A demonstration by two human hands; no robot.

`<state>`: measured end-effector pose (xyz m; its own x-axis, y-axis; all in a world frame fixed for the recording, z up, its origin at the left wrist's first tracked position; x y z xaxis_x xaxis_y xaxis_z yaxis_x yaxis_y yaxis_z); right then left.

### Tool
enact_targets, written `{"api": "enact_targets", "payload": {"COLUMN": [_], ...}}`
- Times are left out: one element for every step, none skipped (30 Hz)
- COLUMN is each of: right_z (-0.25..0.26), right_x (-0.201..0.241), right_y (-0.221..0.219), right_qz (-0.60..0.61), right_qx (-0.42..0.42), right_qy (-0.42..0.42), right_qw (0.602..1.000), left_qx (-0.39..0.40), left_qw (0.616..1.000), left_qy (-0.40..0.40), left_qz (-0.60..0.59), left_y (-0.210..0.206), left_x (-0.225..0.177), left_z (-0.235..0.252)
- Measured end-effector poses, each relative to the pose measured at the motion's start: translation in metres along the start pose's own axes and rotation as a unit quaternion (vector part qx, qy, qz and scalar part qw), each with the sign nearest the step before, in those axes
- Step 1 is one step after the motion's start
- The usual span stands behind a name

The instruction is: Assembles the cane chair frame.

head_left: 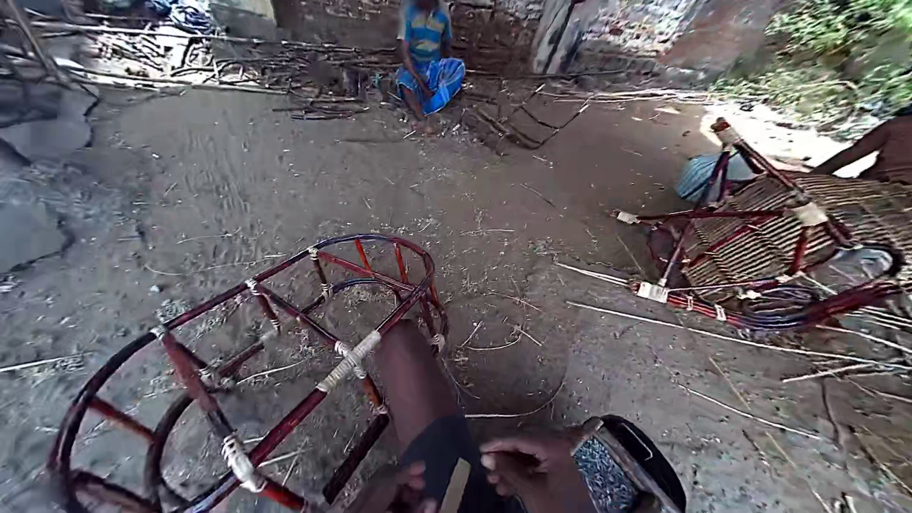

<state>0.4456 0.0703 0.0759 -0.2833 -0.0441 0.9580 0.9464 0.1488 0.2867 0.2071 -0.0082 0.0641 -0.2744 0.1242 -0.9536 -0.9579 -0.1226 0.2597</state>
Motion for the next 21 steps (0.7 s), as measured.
{"api": "enact_targets", "payload": {"right_z": [-0.003,-0.006,-0.007,-0.008,-0.009,-0.01,-0.013,-0.013,-0.012,-0.01,-0.01,-0.009,-0.007,-0.006,-0.007,-0.011,-0.016,-0.02,-0.022,-0.022,-0.017], "right_x": [0.013,0.023,0.029,0.032,0.033,0.032,0.03,0.028,0.027,0.026,0.026,0.024,0.019,0.011,0.003,-0.002,-0.007,-0.012,-0.016,-0.017,-0.014], "right_y": [-0.029,-0.053,-0.071,-0.087,-0.098,-0.107,-0.115,-0.123,-0.129,-0.134,-0.139,-0.143,-0.145,-0.142,-0.136,-0.128,-0.12,-0.115,-0.109,-0.103,-0.097], "right_qz": [0.115,0.206,0.272,0.309,0.318,0.311,0.301,0.302,0.31,0.318,0.317,0.296,0.241,0.142,0.017,-0.111,-0.215,-0.288,-0.329,-0.34,-0.339], "right_qx": [0.014,0.027,0.037,0.049,0.064,0.078,0.096,0.123,0.155,0.186,0.213,0.238,0.275,0.328,0.394,0.467,0.549,0.621,0.655,0.656,0.64], "right_qy": [0.003,-0.02,-0.067,-0.125,-0.176,-0.207,-0.224,-0.238,-0.253,-0.265,-0.257,-0.212,-0.117,0.014,0.125,0.192,0.212,0.195,0.178,0.177,0.191], "right_qw": [0.993,0.978,0.959,0.941,0.929,0.924,0.922,0.915,0.903,0.891,0.888,0.901,0.923,0.934,0.91,0.856,0.779,0.702,0.657,0.65,0.663], "left_qx": [-0.017,-0.043,-0.083,-0.127,-0.169,-0.203,-0.226,-0.239,-0.251,-0.261,-0.272,-0.28,-0.292,-0.318,-0.356,-0.396,-0.426,-0.438,-0.431,-0.413,-0.385], "left_qw": [1.0,0.998,0.995,0.989,0.982,0.975,0.97,0.967,0.964,0.959,0.952,0.945,0.941,0.937,0.931,0.918,0.902,0.888,0.881,0.88,0.884], "left_qy": [-0.015,-0.026,-0.035,-0.044,-0.054,-0.066,-0.075,-0.078,-0.068,-0.044,-0.015,0.008,0.017,0.015,0.011,0.011,0.022,0.044,0.07,0.093,0.112], "left_qz": [-0.01,-0.025,-0.047,-0.061,-0.063,-0.059,-0.05,-0.044,-0.061,-0.099,-0.141,-0.169,-0.171,-0.144,-0.084,-0.005,0.071,0.134,0.181,0.217,0.242], "left_y": [-0.005,-0.008,-0.008,-0.005,0.0,0.004,0.01,0.016,0.021,0.025,0.027,0.031,0.038,0.05,0.069,0.092,0.117,0.139,0.156,0.169,0.177], "left_x": [0.0,0.001,0.002,0.003,0.005,0.007,0.008,0.01,0.011,0.012,0.012,0.012,0.013,0.015,0.018,0.024,0.032,0.043,0.055,0.065,0.073], "left_z": [-0.001,-0.002,-0.004,-0.005,-0.007,-0.01,-0.014,-0.019,-0.023,-0.027,-0.032,-0.035,-0.036,-0.036,-0.035,-0.032,-0.027,-0.021,-0.014,-0.004,0.005]}}
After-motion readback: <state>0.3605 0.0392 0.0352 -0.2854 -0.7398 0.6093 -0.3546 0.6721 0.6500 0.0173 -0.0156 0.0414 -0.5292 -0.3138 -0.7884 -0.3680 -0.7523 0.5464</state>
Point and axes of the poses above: each hand's wrist, its own z-axis towards the middle knuckle, its own y-axis out of the back of the hand, x = y × z, the point moved 2 cm from there along z, towards the middle knuckle, and after that the axes turned 6 degrees about -x, right-handed, at the moved point
